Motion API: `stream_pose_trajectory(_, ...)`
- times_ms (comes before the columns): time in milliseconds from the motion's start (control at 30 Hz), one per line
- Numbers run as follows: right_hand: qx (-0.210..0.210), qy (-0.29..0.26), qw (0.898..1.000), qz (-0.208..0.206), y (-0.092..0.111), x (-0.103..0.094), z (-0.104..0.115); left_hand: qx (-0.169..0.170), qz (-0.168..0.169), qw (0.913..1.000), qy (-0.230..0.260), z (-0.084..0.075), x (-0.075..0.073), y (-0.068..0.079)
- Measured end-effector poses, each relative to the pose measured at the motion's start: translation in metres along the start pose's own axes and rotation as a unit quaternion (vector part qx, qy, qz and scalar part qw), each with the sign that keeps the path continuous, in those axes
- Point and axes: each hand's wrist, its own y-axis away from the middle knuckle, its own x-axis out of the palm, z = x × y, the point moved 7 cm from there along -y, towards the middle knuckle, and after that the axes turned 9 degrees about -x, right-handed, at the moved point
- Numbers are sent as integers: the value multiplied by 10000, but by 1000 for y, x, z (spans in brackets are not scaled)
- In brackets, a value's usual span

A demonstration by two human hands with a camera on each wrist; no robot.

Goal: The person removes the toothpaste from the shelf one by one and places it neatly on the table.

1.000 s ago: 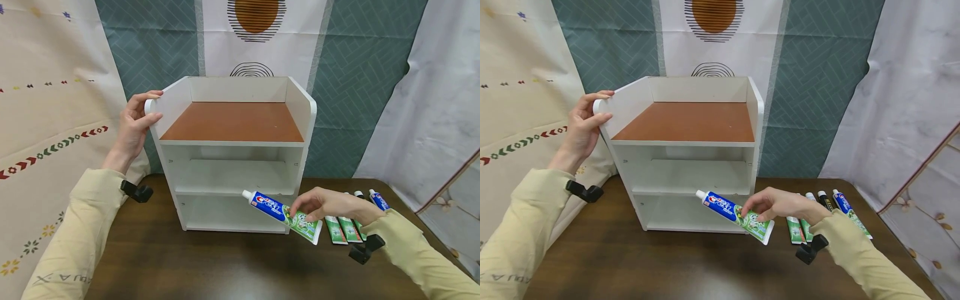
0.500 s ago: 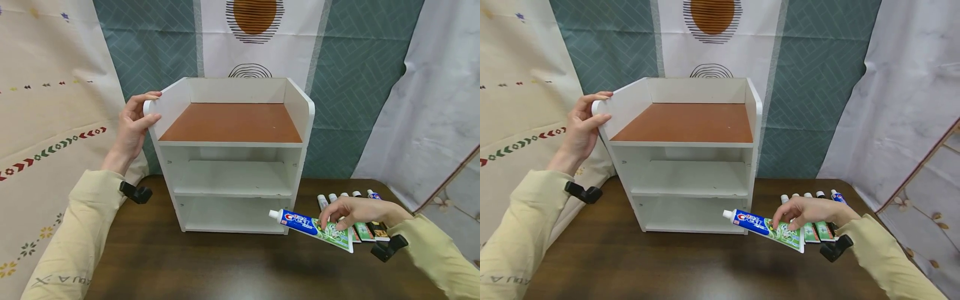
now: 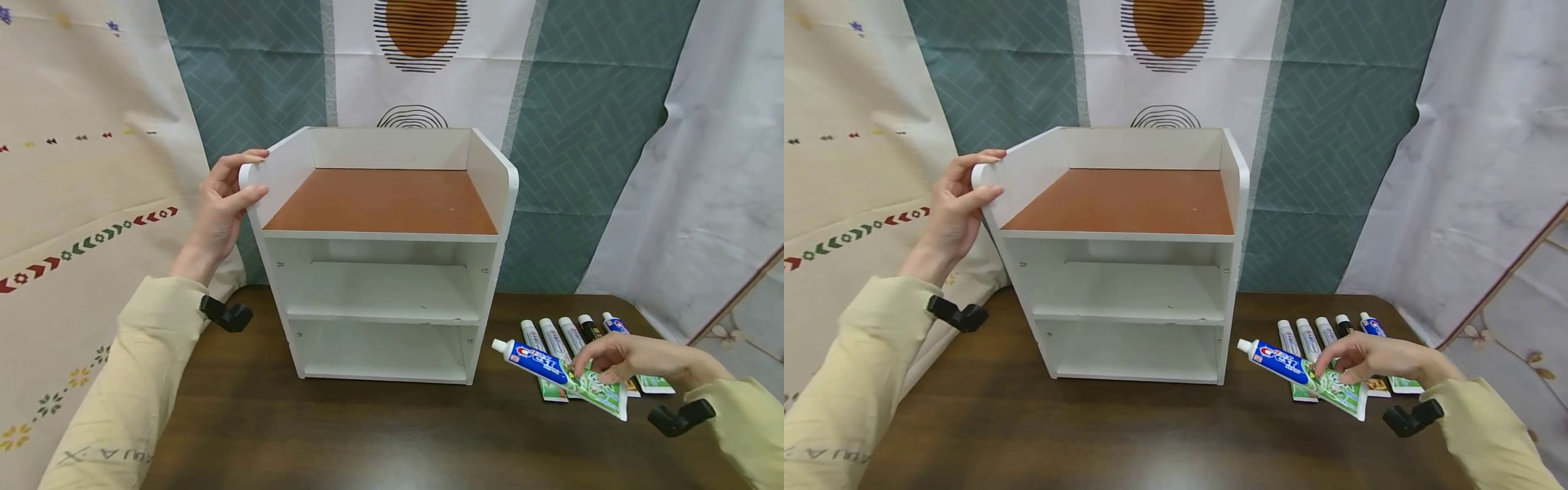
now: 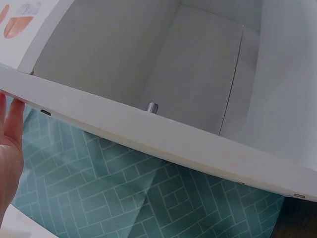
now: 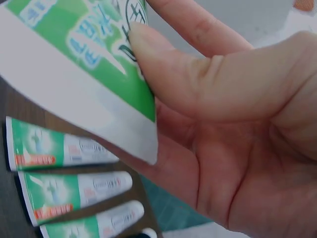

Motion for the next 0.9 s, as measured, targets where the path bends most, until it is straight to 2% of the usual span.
stream_pose_trajectory(233,-499,-285,9979,-309,23,-11,-3,19,-34,10000,-1,-1,-2,2)
stream_pose_trajectory(367,-641,-67,9963,-569,31,-17,-6,0,-59,10000,-21,-1,-4,3)
stream_pose_trajectory(467,-434,20,9957,-820,38,-20,-11,-7,-60,10000,-37,-1,-4,4)
stream_pose_trajectory(567,26,192,9927,-1187,45,-25,-17,-5,-65,10000,-56,-1,-4,4)
stream_pose_trajectory(733,769,790,9759,-1885,58,-38,-25,12,-79,9999,-66,-3,-4,4)
stream_pose_trajectory(800,819,795,9705,-2125,63,-43,-28,16,-86,9999,-52,-3,-4,4)
stream_pose_trajectory(900,656,657,9638,-2500,73,-52,-32,7,-93,10000,-32,-3,-5,5)
